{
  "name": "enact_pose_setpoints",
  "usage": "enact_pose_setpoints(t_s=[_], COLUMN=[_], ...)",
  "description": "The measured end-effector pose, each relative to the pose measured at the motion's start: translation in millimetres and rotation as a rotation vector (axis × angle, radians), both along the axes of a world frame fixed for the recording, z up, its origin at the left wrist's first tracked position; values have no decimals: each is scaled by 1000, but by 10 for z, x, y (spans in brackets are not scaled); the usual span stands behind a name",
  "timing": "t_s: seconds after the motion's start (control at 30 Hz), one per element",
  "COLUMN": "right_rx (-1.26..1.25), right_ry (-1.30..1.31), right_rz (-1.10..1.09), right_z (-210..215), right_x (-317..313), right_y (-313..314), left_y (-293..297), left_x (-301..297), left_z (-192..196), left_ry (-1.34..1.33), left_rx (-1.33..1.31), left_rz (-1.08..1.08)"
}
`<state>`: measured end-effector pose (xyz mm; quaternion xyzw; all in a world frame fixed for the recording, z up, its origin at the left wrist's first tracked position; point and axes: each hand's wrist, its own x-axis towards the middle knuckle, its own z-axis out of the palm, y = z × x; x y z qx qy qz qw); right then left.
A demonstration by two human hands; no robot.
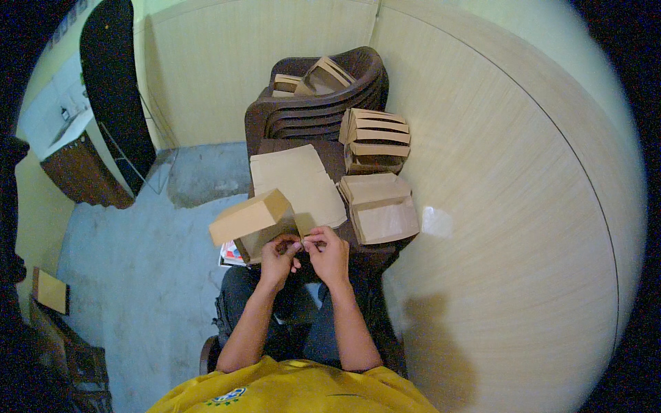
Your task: The person assembles flat cardboard pieces into small boxes by folding the sides and tucking the flaps into slots. They repeat this process for multiple units, stacking the finished boxes on a chair.
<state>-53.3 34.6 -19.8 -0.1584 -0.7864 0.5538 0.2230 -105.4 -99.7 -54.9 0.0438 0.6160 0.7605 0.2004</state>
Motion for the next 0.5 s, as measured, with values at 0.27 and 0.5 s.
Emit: enact_pose_setpoints(t_s=[0.27,0.5], right_rx=[268,328], right_ry=[21,235], right_rz=[136,66], right_z=[88,8], right_x=[178,201], right_y=[-133,-368], left_y=[41,-30], left_x=[48,115], left_z=[51,58], left_ry=[63,357], left_rx=[13,-124], left_rz=[106,183])
